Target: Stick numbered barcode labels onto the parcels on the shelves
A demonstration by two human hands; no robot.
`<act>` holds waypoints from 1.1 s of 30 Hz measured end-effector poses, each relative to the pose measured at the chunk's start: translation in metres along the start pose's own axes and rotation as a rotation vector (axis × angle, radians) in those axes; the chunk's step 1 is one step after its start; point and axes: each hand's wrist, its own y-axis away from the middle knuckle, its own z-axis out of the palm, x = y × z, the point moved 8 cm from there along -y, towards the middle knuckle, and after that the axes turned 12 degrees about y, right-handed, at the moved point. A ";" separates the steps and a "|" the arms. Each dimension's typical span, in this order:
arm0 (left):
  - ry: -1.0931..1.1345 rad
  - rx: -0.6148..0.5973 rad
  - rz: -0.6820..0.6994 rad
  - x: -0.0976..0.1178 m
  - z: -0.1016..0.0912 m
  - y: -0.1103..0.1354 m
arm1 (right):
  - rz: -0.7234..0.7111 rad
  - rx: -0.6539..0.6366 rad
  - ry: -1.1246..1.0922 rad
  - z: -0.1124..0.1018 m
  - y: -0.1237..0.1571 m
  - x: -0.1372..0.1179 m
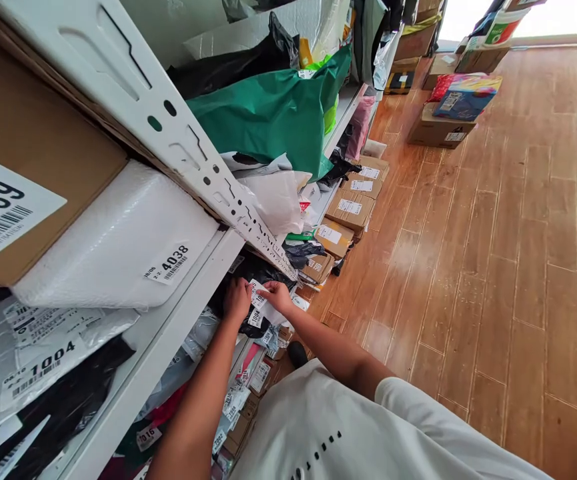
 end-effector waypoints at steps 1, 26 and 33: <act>-0.026 0.008 -0.018 0.003 0.001 0.000 | 0.018 -0.004 -0.005 -0.001 0.003 0.004; 1.168 -0.206 -0.445 0.140 0.157 0.155 | 0.245 -0.154 -0.233 -0.166 0.159 0.092; 1.056 -0.248 -0.461 0.102 0.235 0.199 | 0.213 -0.196 -0.234 -0.153 0.170 0.181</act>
